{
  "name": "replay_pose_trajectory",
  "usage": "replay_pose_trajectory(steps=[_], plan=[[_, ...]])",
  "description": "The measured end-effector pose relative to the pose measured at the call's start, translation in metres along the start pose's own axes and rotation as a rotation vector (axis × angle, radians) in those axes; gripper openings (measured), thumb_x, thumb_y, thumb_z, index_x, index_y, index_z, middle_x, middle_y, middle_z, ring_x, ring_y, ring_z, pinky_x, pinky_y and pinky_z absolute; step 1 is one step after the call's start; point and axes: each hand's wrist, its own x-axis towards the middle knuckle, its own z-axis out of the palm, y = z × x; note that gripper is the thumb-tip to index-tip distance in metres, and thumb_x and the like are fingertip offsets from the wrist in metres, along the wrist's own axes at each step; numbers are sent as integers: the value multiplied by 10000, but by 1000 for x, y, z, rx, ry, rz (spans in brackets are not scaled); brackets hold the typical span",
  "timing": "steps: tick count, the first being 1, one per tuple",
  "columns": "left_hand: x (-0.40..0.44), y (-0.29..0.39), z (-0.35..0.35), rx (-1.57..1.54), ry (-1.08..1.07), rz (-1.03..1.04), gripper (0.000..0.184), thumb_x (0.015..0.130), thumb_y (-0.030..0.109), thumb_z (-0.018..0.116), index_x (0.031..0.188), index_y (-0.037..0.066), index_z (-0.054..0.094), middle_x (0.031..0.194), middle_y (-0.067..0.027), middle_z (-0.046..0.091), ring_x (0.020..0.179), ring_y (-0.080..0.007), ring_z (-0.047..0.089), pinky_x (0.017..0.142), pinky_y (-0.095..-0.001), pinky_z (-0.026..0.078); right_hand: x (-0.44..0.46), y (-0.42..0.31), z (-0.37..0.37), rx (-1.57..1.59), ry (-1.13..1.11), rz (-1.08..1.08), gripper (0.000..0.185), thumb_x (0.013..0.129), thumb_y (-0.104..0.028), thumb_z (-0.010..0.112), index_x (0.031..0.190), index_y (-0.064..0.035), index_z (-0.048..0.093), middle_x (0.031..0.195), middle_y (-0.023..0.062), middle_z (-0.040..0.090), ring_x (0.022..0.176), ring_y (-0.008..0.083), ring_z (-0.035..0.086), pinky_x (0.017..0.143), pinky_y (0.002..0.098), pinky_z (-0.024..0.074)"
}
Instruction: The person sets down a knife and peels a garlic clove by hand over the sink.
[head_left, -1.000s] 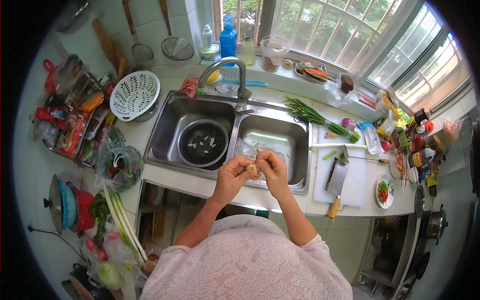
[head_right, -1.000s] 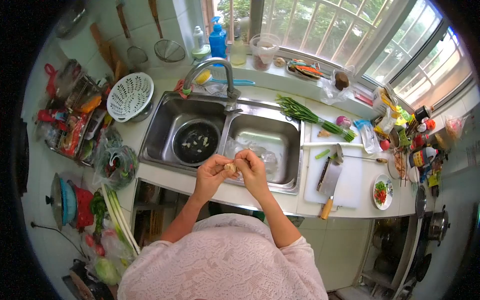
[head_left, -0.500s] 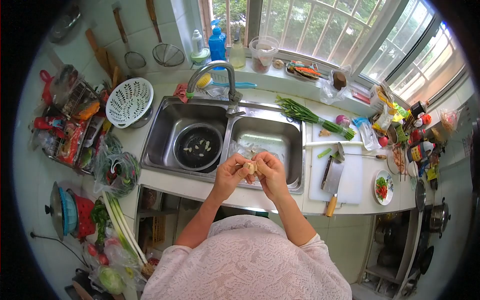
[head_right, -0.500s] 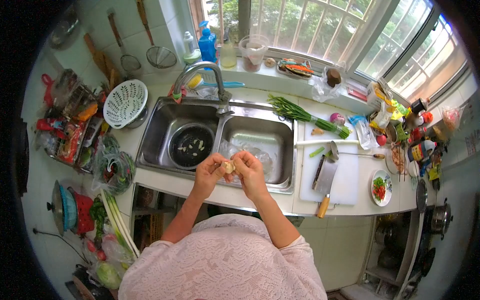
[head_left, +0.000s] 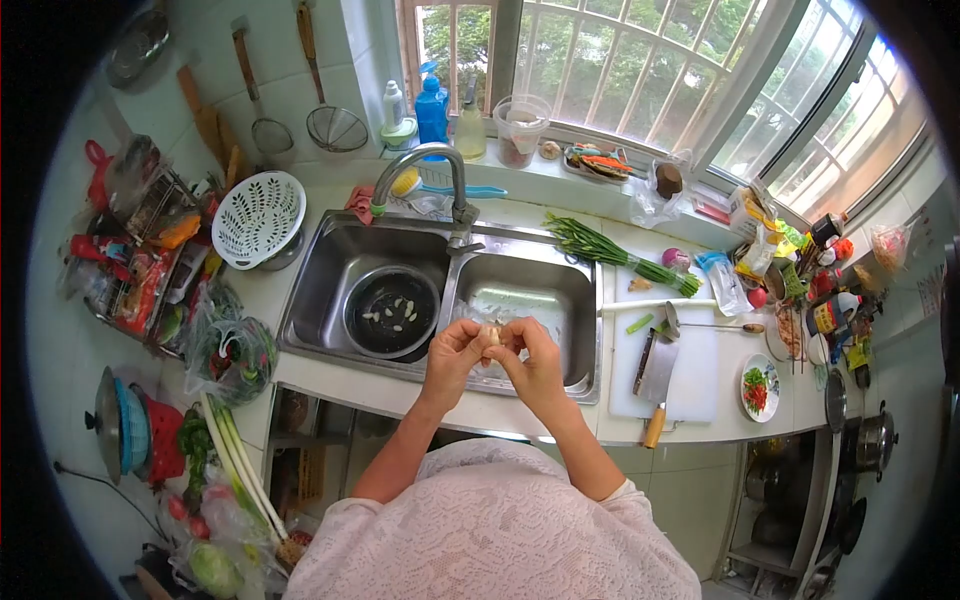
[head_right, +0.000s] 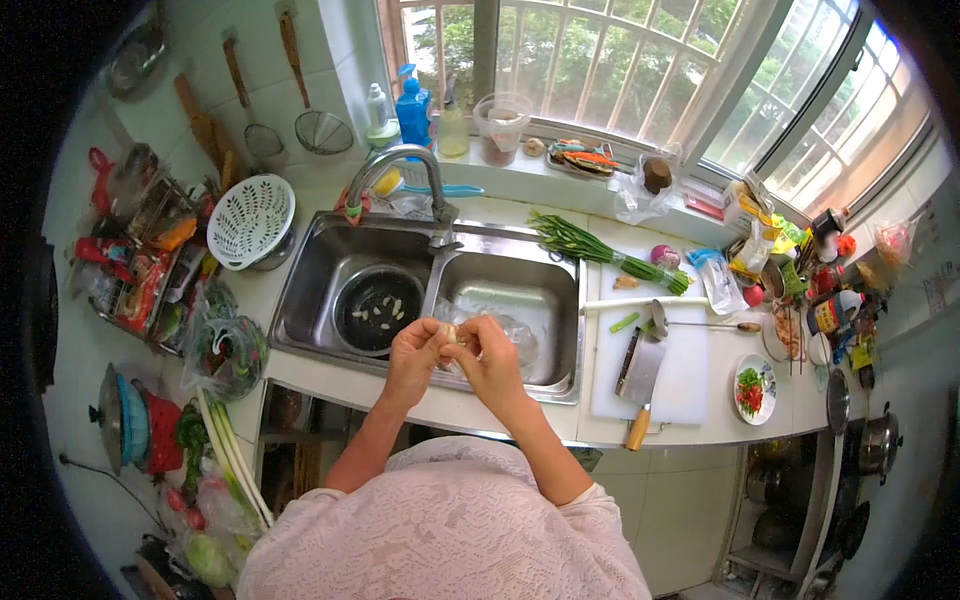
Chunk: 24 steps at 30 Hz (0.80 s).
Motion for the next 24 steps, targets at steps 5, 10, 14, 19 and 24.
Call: replay_pose_trajectory(steps=[5, 10, 14, 19, 24], plan=[[3, 2, 4, 72, -44, -17, 152, 938, 169, 605, 933, 18, 615, 844, -36, 648, 718, -77, 582, 626, -228, 481, -7, 5, -2, -71, 35, -48, 220, 783, -46, 716, 927, -11, 555, 777, 128, 557, 657, 256, 572, 570, 329, 460], [3, 1, 9, 79, -42, -59, 156, 948, 169, 587, 930, 17, 614, 827, -40, 647, 703, -82, 593, 601, -229, 490, -9, 3, -9, -250, 10, -138, 226, 827, -59, 664, 1012, -3, 546, 805, 158, 572, 709, 327, 593, 602, 376, 476], [2, -2, 11, 31, -51, -96, 159, 954, 169, 576, 917, 18, 609, 807, -44, 644, 686, -86, 596, 596, -230, 490, -13, 9, -12, -269, -71, -213, 241, 858, -78, 630, 1061, 3, 530, 830, 167, 572, 724, 350, 587, 624, 404, 473], [0, -1, 14, 59, -45, -132, 182, 966, 182, 555, 921, 14, 606, 799, -47, 642, 672, -90, 594, 596, -225, 487, -18, 18, -7, -254, -43, -218, 230, 862, -76, 622, 1058, -1, 528, 829, 169, 572, 729, 356, 586, 627, 415, 471], [-11, -4, 16, 11, -24, -236, 203, 986, 216, 506, 945, 35, 589, 811, -48, 635, 657, -109, 599, 591, -238, 472, -21, 35, -14, -231, -131, -95, 194, 887, -78, 588, 1053, -6, 520, 882, 200, 584, 778, 372, 591, 658, 424, 480]])
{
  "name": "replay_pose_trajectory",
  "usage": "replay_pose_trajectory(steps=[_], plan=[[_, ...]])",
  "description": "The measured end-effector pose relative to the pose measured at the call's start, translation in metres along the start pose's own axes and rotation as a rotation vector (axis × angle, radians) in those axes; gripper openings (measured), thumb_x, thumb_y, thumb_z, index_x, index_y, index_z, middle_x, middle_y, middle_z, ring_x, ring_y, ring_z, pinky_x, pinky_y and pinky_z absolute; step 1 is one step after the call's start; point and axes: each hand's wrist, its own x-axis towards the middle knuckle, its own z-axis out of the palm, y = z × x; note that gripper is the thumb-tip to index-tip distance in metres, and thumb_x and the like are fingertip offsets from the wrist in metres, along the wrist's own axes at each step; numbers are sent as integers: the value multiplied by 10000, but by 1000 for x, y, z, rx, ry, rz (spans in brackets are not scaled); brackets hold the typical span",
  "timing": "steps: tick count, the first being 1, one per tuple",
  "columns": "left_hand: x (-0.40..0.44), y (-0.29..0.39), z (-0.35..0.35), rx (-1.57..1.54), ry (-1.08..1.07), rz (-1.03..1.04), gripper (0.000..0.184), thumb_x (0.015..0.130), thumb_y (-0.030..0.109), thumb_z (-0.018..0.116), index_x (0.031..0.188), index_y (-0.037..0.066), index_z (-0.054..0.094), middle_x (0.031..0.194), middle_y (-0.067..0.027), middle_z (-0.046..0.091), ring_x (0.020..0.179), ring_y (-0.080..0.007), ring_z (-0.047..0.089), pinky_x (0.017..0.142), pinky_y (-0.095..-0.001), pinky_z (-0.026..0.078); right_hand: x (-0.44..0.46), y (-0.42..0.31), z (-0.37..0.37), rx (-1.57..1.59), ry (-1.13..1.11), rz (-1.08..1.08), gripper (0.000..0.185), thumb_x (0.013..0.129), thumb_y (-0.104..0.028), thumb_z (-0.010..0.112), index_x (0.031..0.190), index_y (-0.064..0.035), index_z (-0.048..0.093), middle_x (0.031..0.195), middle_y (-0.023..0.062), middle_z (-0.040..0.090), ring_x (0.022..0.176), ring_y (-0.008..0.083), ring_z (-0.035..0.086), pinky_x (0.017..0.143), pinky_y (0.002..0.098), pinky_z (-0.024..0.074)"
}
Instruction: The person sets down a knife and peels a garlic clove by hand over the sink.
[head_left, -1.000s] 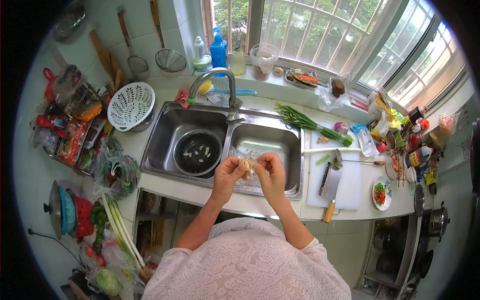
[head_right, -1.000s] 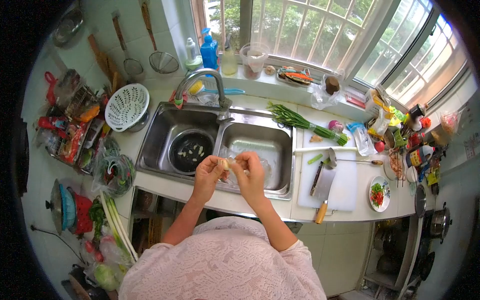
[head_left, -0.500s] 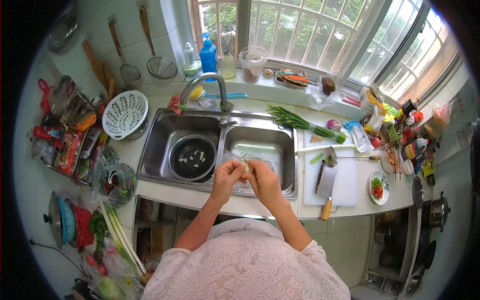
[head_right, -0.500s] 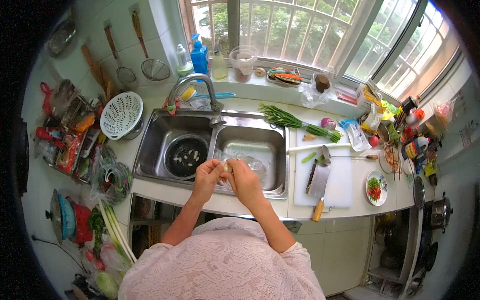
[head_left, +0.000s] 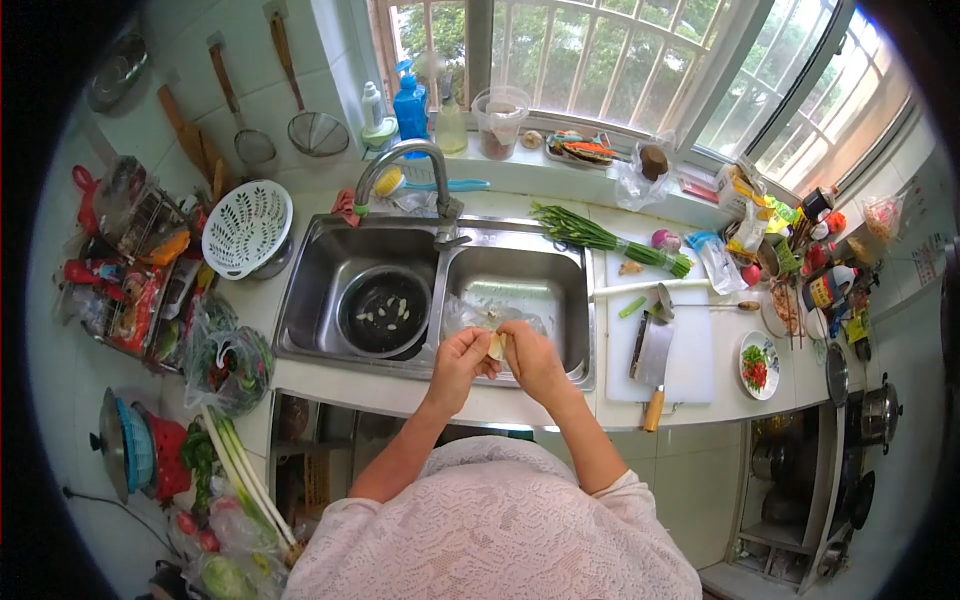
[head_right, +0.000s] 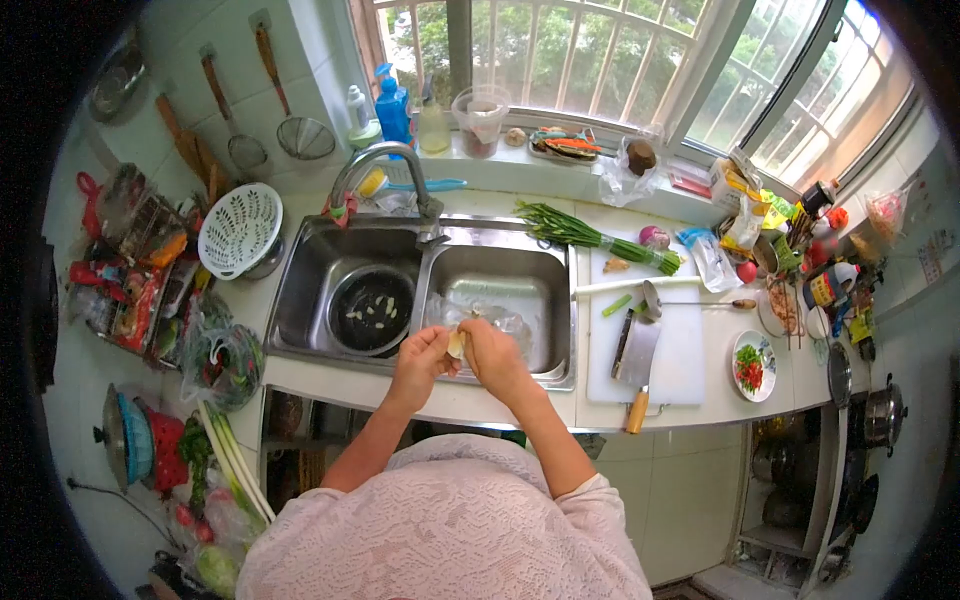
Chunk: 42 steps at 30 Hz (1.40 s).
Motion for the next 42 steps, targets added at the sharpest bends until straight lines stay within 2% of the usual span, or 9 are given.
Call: replay_pose_trajectory(steps=[7, 9, 15, 19, 21, 27, 34, 37, 42], plan=[[4, 3, 6, -143, 80, 14, 212, 997, 245, 467, 956, 55, 551, 840, -51, 606, 686, -127, 593, 598, -251, 476, 4, -4, 4, 119, 85, 107, 183, 930, -68, 540, 1091, 5, 492, 884, 167, 620, 732, 295, 628, 650, 361, 490], [6, 0, -4, -277, 5, -9, 206, 997, 246, 450, 947, 68, 541, 862, -53, 598, 751, -141, 602, 628, -259, 489, 2, -6, 6, 499, 178, 344, 140, 949, -47, 515, 1080, -2, 492, 899, 122, 639, 755, 187, 647, 655, 302, 493], [6, 7, -4, -490, 238, -128, 211, 990, 230, 434, 973, 57, 553, 887, -61, 600, 750, -140, 576, 575, -257, 453, 5, -4, 0, 901, 281, 265, 114, 965, -34, 487, 1076, -13, 476, 982, 136, 650, 864, 158, 646, 746, 254, 507], [-1, 27, 11, -335, 232, -214, 206, 988, 220, 444, 985, 59, 573, 920, -50, 599, 744, -132, 562, 546, -249, 429, 6, -10, -4, 906, 224, 208, 146, 977, -63, 482, 1108, -8, 451, 1066, 171, 647, 940, 192, 636, 803, 288, 514], [4, 20, 4, -372, 60, -262, 216, 991, 239, 460, 1012, 64, 584, 947, -42, 597, 723, -114, 548, 521, -210, 399, 5, -12, -5, 848, 160, 202, 125, 961, -59, 510, 1076, -14, 496, 1103, 150, 639, 986, 184, 614, 886, 276, 472], [6, 21, -3, -376, -255, -306, 216, 960, 264, 557, 1049, 71, 593, 909, 3, 589, 701, -79, 508, 503, -181, 366, 6, -2, -6, 667, 92, 105, 113, 904, -3, 571, 1013, -19, 595, 1124, 111, 588, 1006, 160, 575, 848, 310, 515], [-2, 21, 3, -228, -174, -101, 75, 929, 107, 604, 982, 57, 586, 908, 0, 612, 644, -12, 457, 473, -162, 321, 12, -18, -11, 648, 146, 165, 140, 852, -12, 630, 990, -29, 649, 1033, 76, 608, 939, 145, 568, 812, 272, 459], [-5, 25, 9, -170, -57, -7, 85, 912, 98, 631, 973, 60, 586, 890, -1, 620, 643, -1, 464, 496, -157, 336, 9, -26, -9, 858, 265, 408, 101, 859, -9, 624, 957, -10, 648, 959, 64, 622, 862, 117, 568, 777, 256, 455], [-9, 21, 16, 58, 51, 190, 155, 872, 86, 681, 1006, 66, 604, 757, 49, 581, 569, 13, 415, 470, -154, 293, 4, -28, -11, 511, 115, 342, 79, 884, -32, 612, 949, 0, 644, 809, 41, 624, 705, 95, 559, 636, 235, 451]])
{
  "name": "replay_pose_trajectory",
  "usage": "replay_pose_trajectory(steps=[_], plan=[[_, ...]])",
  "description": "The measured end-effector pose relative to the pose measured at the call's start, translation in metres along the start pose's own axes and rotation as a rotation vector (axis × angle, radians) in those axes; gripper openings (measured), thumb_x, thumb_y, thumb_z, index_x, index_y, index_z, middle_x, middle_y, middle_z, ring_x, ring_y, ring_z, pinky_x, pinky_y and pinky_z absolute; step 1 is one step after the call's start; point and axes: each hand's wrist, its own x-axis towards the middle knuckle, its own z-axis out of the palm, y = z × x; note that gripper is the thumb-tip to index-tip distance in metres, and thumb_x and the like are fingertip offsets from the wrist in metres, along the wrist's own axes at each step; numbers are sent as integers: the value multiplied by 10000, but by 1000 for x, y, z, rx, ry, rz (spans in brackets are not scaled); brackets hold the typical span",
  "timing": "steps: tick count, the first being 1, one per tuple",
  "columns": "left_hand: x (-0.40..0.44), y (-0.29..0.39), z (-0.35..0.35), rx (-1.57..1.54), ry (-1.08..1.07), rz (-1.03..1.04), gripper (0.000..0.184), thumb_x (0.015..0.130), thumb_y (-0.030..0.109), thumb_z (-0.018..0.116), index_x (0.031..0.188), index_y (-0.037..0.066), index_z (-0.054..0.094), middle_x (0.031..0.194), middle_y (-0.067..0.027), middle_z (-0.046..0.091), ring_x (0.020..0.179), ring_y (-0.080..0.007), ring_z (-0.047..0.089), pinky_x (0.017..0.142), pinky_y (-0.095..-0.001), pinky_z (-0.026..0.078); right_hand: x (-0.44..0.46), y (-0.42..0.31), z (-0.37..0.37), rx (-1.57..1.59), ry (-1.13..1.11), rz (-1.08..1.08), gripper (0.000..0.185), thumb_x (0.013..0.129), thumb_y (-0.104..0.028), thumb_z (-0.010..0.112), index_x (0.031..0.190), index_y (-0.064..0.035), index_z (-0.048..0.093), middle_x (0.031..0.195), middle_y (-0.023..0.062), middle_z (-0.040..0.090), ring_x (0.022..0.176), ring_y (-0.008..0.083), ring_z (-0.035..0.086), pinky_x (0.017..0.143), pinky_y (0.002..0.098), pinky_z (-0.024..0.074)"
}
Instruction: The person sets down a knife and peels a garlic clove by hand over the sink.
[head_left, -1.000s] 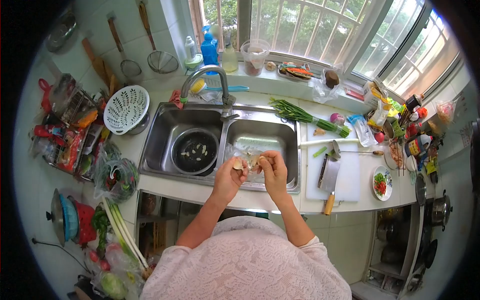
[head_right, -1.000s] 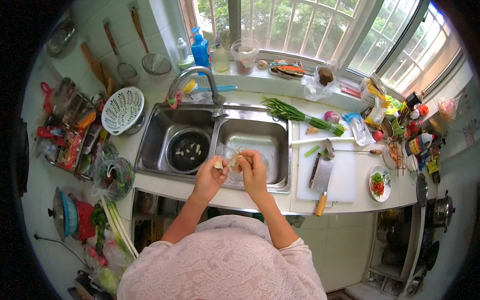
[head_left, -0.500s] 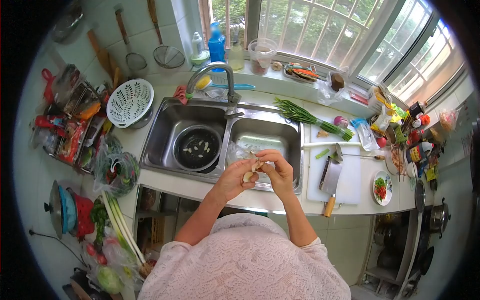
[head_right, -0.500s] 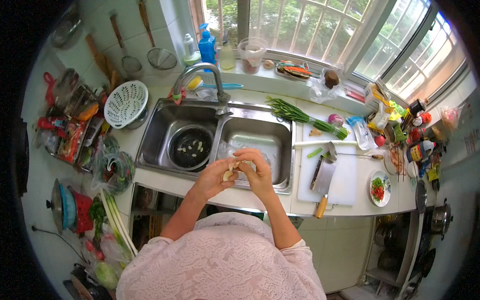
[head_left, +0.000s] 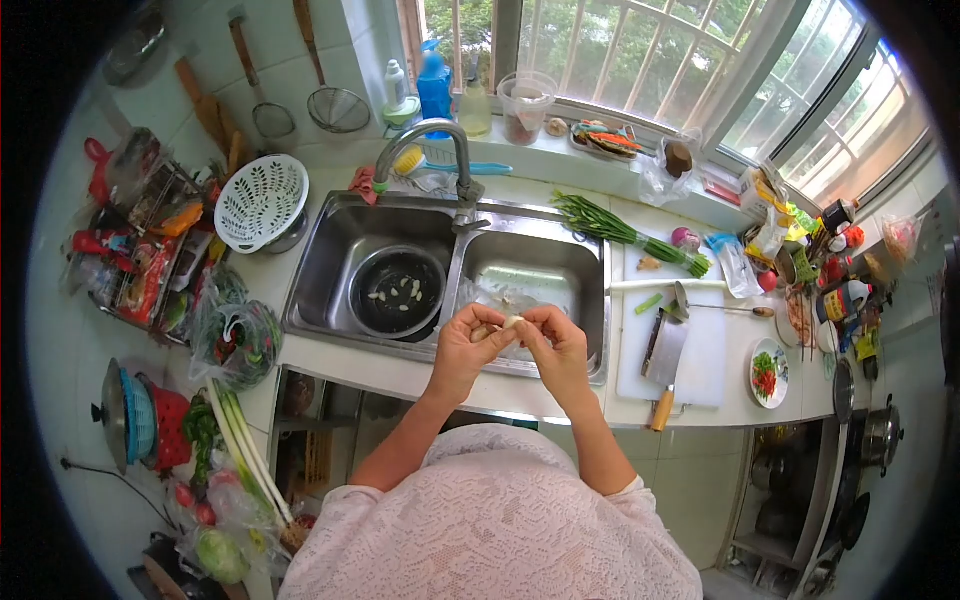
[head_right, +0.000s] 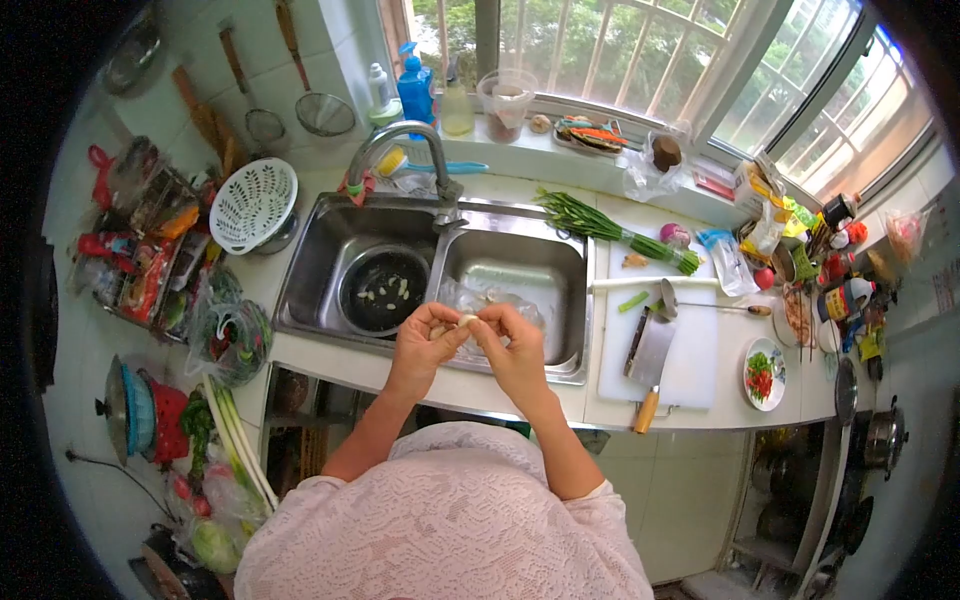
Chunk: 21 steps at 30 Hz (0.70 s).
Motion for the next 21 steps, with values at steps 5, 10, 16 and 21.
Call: replay_pose_trajectory(steps=[5, 10, 16, 21], plan=[[-2, 4, 0, 221, 39, -22, 137, 882, 116, 678, 991, 51, 626, 722, 69, 545, 564, 20, 397, 463, -161, 274, -2, -7, 1, -21, 21, -4, 74, 875, -24, 622, 936, 11, 643, 803, 64, 626, 680, 102, 558, 615, 241, 451], [-4, 2, -3, 296, 53, -46, 145, 919, 162, 637, 971, 27, 634, 693, 74, 514, 542, 10, 370, 464, -167, 266, -5, -7, 1, -73, 15, -73, 84, 872, -18, 622, 944, 20, 644, 810, 80, 630, 701, 111, 566, 638, 250, 461], [-4, -4, -6, -111, 5, -185, 177, 954, 190, 581, 969, 20, 629, 717, 36, 546, 542, -21, 394, 463, -165, 279, -8, -3, 2, 10, 31, -20, 87, 894, -23, 608, 958, 18, 650, 809, 14, 614, 690, 52, 552, 600, 199, 438], [-3, -10, -13, -257, -41, -304, 170, 941, 203, 603, 967, 39, 638, 764, 29, 578, 589, -2, 430, 472, -158, 295, -8, -3, 2, -11, 39, 47, 67, 858, -23, 623, 911, 12, 644, 754, 16, 606, 692, 58, 520, 626, 218, 432]])
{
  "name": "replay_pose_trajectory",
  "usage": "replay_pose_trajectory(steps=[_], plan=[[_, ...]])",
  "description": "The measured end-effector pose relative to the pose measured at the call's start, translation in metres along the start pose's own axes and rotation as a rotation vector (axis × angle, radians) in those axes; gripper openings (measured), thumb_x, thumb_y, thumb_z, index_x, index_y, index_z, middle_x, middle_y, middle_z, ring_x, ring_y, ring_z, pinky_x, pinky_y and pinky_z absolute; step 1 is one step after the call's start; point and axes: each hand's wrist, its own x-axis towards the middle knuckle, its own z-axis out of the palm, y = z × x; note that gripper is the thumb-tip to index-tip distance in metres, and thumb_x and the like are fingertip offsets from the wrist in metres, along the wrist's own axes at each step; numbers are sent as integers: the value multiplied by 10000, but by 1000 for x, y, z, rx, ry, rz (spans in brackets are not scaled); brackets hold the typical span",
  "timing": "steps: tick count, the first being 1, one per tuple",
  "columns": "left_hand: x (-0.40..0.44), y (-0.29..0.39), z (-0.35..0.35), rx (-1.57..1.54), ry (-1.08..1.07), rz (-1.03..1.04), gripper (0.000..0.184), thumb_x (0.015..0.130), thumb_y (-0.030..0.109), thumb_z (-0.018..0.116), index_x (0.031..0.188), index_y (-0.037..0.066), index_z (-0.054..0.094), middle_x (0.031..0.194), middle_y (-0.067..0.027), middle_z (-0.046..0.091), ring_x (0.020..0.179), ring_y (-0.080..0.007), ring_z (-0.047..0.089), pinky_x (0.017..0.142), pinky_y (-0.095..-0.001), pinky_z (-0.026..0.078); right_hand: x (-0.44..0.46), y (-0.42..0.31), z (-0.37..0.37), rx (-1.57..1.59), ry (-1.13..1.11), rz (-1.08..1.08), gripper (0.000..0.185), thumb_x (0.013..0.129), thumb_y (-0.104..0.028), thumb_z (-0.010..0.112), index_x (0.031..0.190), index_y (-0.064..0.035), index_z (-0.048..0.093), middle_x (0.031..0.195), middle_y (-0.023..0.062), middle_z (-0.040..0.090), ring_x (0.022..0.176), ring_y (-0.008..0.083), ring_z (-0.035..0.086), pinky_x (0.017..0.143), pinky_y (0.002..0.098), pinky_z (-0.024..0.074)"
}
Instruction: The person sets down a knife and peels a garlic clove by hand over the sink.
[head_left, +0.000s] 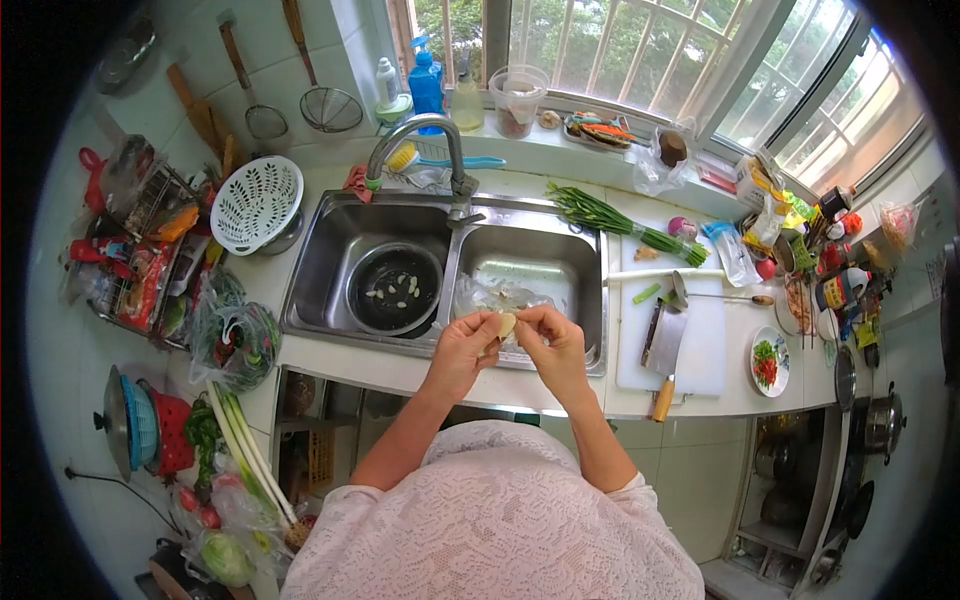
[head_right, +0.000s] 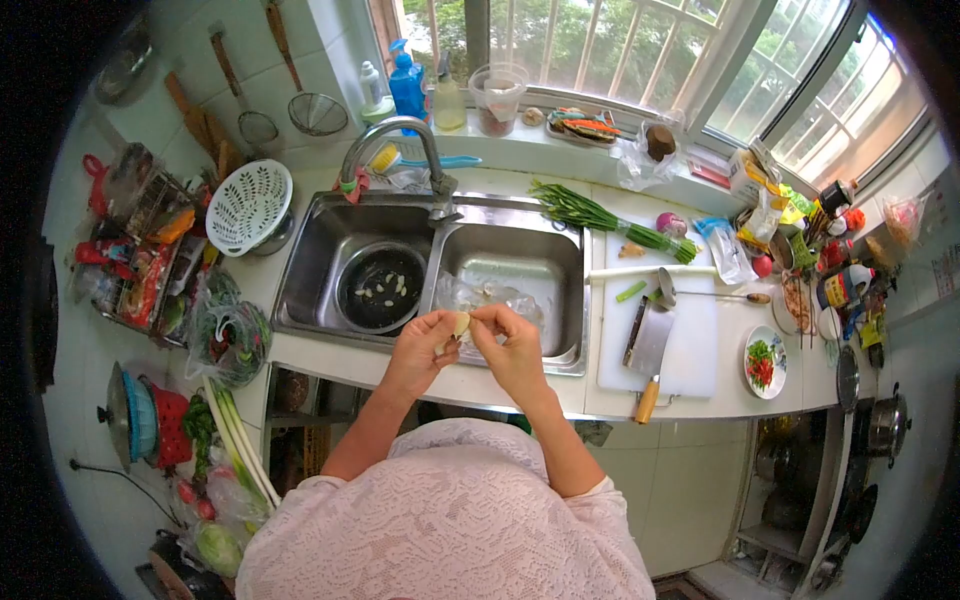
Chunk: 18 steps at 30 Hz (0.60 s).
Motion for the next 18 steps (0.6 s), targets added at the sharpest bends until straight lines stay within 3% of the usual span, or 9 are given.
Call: replay_pose_trajectory(steps=[1, 3, 4, 6, 10, 12, 16, 18], plan=[[-1, -1, 3, 0, 0, 0, 170, 941, 203, 603, 967, 39, 638, 764, 29, 578, 589, -2, 430, 472, -158, 295, 0, 1, 0, 0, 0, 0, 67, 858, -23, 623, 911, 12, 644, 754, 16, 606, 692, 58, 520, 626, 218, 432], [-1, -4, 11, 354, 201, 262, 190, 913, 180, 645, 1018, 21, 650, 799, 13, 609, 629, -27, 483, 502, -176, 357, 1, 1, 0, 5, 15, 11, 55, 855, -23, 618, 895, 12, 634, 739, 17, 605, 688, 58, 521, 622, 218, 435], [-2, -4, 12, 354, 200, 264, 190, 913, 180, 645, 1018, 21, 650, 799, 13, 609, 629, -27, 483, 502, -176, 357, 1, 2, 1, 5, 15, 9, 55, 855, -23, 618, 895, 12, 634, 739, 17, 605, 688, 58, 521, 622, 218, 435], [-2, -5, 14, 897, 179, 603, 236, 917, 156, 638, 1106, 16, 651, 862, -13, 630, 710, -21, 508, 569, -165, 393, 1, 3, 3, -9, 66, -35, 48, 855, -17, 612, 890, 13, 626, 743, 23, 604, 682, 60, 522, 615, 222, 439], [-2, -2, 17, 863, 112, 555, 277, 923, 167, 630, 1148, 7, 646, 857, 6, 623, 730, -29, 513, 606, -166, 401, 4, -2, 1, -36, 46, -124, 40, 858, -14, 609, 884, 14, 622, 745, 26, 602, 672, 62, 520, 612, 221, 440], [-3, -3, 17, 631, 85, 398, 288, 936, 185, 615, 1163, 10, 633, 802, 33, 585, 684, -19, 477, 566, -169, 378, 4, -3, 0, -13, -6, -104, 35, 862, -10, 603, 886, 13, 615, 741, 19, 594, 663, 58, 512, 602, 216, 433], [-3, -2, 20, 732, 174, 409, 301, 959, 208, 580, 1187, 13, 608, 745, 58, 536, 624, -5, 431, 517, -171, 337, 2, 2, 0, 30, 2, 2, 42, 872, -18, 601, 902, 10, 610, 735, 6, 585, 656, 51, 498, 593, 210, 422], [-2, -2, 16, 633, 97, 354, 300, 987, 233, 528, 1179, 9, 583, 694, 68, 494, 564, -4, 376, 479, -173, 293, 2, 6, -1, 77, -8, 20, 55, 881, -31, 603, 919, 9, 607, 731, -4, 578, 655, 42, 504, 585, 205, 421]])
